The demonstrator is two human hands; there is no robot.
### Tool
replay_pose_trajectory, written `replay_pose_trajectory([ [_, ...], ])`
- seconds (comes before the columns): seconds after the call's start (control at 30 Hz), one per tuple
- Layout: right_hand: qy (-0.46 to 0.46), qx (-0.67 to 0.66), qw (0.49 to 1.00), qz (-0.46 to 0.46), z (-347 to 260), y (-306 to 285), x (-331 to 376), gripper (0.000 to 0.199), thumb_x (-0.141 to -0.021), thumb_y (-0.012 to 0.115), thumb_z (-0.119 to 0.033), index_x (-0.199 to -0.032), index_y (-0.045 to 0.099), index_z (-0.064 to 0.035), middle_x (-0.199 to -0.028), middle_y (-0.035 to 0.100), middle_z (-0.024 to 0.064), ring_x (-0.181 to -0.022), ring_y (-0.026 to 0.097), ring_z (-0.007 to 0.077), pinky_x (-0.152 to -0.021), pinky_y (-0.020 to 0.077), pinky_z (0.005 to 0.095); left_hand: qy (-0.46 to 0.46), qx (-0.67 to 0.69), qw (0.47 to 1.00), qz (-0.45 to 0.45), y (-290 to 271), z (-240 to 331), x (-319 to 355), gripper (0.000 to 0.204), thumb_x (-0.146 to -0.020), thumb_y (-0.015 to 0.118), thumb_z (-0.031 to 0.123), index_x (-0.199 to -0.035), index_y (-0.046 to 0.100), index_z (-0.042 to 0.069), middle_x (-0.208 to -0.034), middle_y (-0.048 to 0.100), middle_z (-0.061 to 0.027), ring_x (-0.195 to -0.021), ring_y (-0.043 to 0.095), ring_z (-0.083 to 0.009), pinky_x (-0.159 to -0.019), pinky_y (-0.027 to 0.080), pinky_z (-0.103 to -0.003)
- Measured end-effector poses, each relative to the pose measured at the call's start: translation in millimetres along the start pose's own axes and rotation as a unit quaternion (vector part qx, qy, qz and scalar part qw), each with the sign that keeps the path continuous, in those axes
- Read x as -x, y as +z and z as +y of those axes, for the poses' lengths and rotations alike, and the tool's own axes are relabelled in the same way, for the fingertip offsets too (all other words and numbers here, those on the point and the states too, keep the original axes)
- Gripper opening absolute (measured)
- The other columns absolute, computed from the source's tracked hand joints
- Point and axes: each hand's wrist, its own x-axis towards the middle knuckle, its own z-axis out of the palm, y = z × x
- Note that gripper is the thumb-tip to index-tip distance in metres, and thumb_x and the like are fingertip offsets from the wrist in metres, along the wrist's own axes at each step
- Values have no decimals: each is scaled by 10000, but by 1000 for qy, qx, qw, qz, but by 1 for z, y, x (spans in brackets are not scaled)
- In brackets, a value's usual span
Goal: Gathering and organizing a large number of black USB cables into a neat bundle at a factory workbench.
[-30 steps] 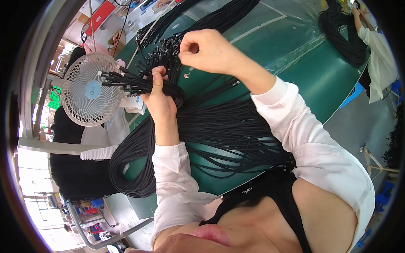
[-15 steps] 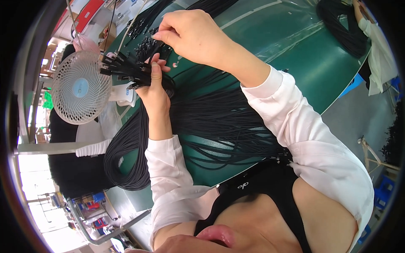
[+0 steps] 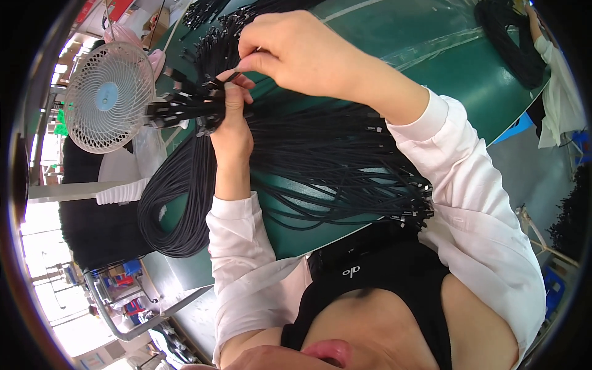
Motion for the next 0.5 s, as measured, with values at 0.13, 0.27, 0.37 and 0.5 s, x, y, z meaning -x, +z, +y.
replay_pose_trajectory([
  [0.13, -51, 18, 998, 24, 8, 17, 13, 103, -744, 624, -93, -775, 562, -17, -724, 544, 94, -663, 538, 255, -577, 420, 329, -16, 58, 998, 6, -3, -1, 2, 125, -850, 580, 133, -897, 582, 17, -780, 576, -32, -673, 506, -84, -633, 405, -203],
  [0.27, -21, -27, 998, 55, 9, 32, 23, 99, -751, 635, -68, -792, 564, -13, -713, 539, 85, -612, 529, 212, -534, 408, 294, 10, 103, 995, 13, 0, -4, 3, 105, -843, 588, 122, -864, 567, 22, -763, 570, -29, -651, 496, -86, -616, 399, -204],
  [0.37, -5, -46, 996, 75, 15, 37, 29, 99, -761, 635, -77, -804, 571, -14, -716, 543, 82, -594, 526, 189, -526, 406, 283, -4, 106, 994, 11, 3, -8, 5, 106, -840, 591, 117, -872, 565, 19, -769, 567, -33, -634, 486, -87, -612, 397, -208],
  [0.5, -39, 14, 991, 124, 7, 18, 17, 97, -755, 641, -80, -812, 583, -27, -685, 516, 59, -559, 490, 167, -513, 395, 268, -3, 82, 996, 36, -2, -2, -1, 220, -871, 556, 200, -958, 576, -1, -841, 576, -68, -716, 501, -101, -672, 397, -216],
])
